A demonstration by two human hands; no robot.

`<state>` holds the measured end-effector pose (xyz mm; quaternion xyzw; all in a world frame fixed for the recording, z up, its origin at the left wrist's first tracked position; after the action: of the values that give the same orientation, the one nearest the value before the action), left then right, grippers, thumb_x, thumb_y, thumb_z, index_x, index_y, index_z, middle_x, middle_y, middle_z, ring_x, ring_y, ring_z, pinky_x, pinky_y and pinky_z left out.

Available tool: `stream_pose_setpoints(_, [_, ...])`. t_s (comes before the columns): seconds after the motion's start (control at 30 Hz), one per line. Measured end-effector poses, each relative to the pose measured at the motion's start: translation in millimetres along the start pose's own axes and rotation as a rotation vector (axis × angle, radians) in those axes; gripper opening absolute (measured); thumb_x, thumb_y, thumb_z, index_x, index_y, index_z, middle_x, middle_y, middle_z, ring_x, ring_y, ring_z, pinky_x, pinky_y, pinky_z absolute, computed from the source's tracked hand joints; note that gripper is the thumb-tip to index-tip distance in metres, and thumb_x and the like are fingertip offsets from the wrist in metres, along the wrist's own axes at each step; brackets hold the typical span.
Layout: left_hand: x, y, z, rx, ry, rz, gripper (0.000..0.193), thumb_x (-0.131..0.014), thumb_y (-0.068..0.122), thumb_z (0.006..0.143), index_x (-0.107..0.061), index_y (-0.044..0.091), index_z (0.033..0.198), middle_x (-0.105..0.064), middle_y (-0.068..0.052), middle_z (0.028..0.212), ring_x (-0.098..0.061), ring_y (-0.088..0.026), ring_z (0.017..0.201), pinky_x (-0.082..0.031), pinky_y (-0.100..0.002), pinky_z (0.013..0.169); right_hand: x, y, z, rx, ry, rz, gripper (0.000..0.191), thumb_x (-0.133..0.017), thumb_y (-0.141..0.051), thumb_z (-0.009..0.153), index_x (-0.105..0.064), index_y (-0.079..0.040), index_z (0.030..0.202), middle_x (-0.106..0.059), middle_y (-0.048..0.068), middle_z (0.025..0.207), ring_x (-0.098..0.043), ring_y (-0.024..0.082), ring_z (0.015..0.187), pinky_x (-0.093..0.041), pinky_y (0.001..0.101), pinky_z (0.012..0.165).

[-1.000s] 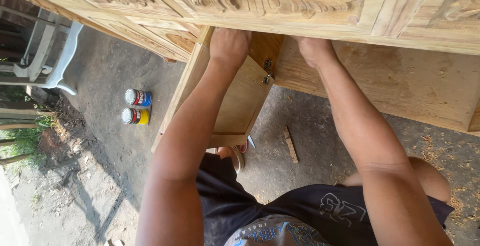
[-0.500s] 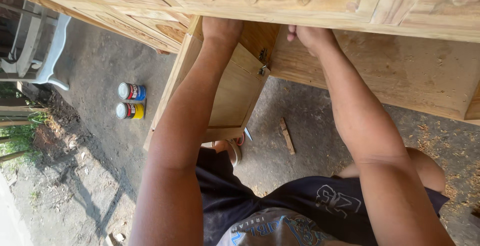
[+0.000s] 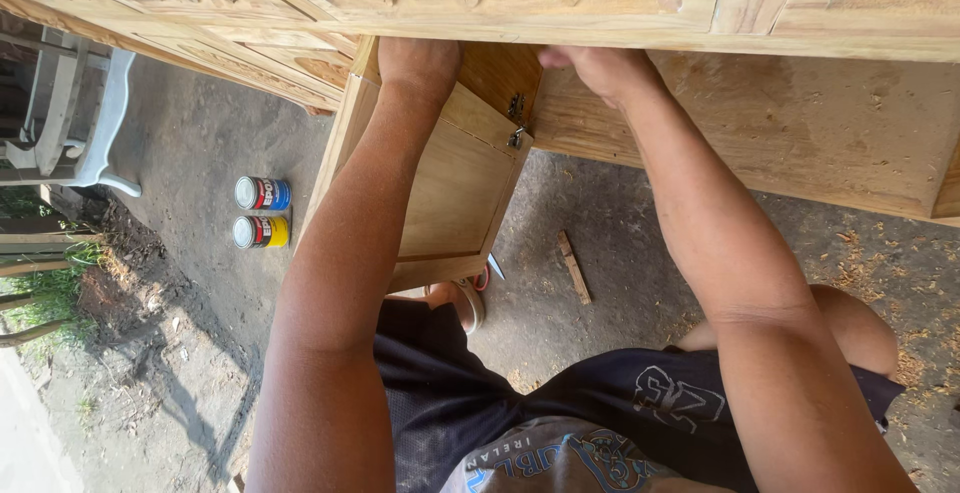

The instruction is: The person installs hinges on a wooden cabinet door using a screwdriver. They align the door, insert screws into the hinge plates, and tighten them while holding the door in place. The person repeats this process for multiple hinges on the same door.

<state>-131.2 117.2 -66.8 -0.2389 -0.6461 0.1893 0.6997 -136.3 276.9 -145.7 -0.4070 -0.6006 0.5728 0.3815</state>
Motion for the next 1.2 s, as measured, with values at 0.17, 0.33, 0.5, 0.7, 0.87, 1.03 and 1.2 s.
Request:
stream_pose_setpoints(0.17, [1,0,-1,-0.003,0.000,-0.012,0.033,-0.059,0.021,0.097,-0.067,0.007,0.126,-0.067,-0.013,0.127,-0.062,-0.027,0.116,-0.049,-0.043,0.093,6,-17,-2,0.180,0.122,0.037,0.040,-0.068,-0.017,0.098,-0.057,-0.001,0.133,-0.059,0.019,0.136,-0.056,0.030,0.128,-0.043,0.0487,0.111])
stream_pose_setpoints(0.33, [-4,-4,-3,0.003,-0.053,-0.025,0.034,-0.058,0.022,0.098,-0.065,0.008,0.128,-0.065,-0.013,0.129,-0.060,-0.029,0.119,-0.048,-0.045,0.095,-3,9,0,-0.117,0.028,-0.122,0.033,-0.053,-0.024,0.110,-0.064,0.003,0.124,-0.068,0.025,0.124,-0.065,0.033,0.112,-0.055,0.0477,0.104])
stream_pose_setpoints(0.5, [0,-4,-3,-0.009,0.016,-0.058,0.035,-0.059,0.018,0.096,-0.065,0.007,0.128,-0.065,-0.014,0.130,-0.060,-0.028,0.118,-0.049,-0.042,0.093,3,-31,-7,0.435,0.090,-0.024,0.029,-0.059,-0.021,0.106,-0.060,0.005,0.118,-0.064,0.019,0.107,-0.059,0.024,0.089,-0.051,0.0414,0.078])
stream_pose_setpoints(0.7, [-3,-3,-2,-0.017,-0.025,-0.012,0.034,-0.057,0.021,0.099,-0.066,0.006,0.129,-0.066,-0.014,0.129,-0.060,-0.028,0.118,-0.049,-0.044,0.094,-2,-5,2,0.043,-0.002,0.075,0.023,-0.050,-0.021,0.111,-0.065,-0.003,0.109,-0.064,0.010,0.085,-0.059,0.011,0.068,-0.052,0.0261,0.062])
stream_pose_setpoints(0.87, [-2,-4,-4,-0.038,-0.014,-0.050,0.033,-0.056,0.025,0.100,-0.066,0.008,0.127,-0.066,-0.012,0.127,-0.060,-0.030,0.117,-0.047,-0.048,0.095,-3,8,2,-0.119,0.019,0.210,0.023,-0.043,-0.018,0.107,-0.063,-0.010,0.100,-0.065,0.008,0.083,-0.061,0.011,0.063,-0.056,0.0269,0.058])
stream_pose_setpoints(1.03, [-2,-4,-7,-0.055,0.007,0.049,0.034,-0.055,0.025,0.099,-0.067,0.006,0.125,-0.067,-0.013,0.122,-0.063,-0.029,0.111,-0.049,-0.048,0.090,2,-10,2,0.175,0.111,-0.143,0.024,-0.059,-0.018,0.109,-0.068,-0.006,0.091,-0.070,0.011,0.091,-0.065,0.020,0.086,-0.053,0.0401,0.083])
stream_pose_setpoints(1.2, [-1,-5,-5,-0.069,0.018,0.028,0.031,-0.057,0.023,0.102,-0.068,0.006,0.125,-0.068,-0.014,0.123,-0.063,-0.028,0.113,-0.050,-0.046,0.092,4,-28,-4,0.388,0.176,-0.197,0.016,-0.063,-0.018,0.106,-0.072,-0.007,0.098,-0.073,0.010,0.100,-0.069,0.020,0.098,-0.055,0.0429,0.092])
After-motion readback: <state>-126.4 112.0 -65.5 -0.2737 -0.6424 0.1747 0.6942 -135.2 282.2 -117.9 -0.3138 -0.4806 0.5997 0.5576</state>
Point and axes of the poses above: each hand's wrist, its own z-axis towards the middle knuckle, its own x-axis out of the back of the hand, y = z × x, the point moved 8 cm from there along z, towards the middle knuckle
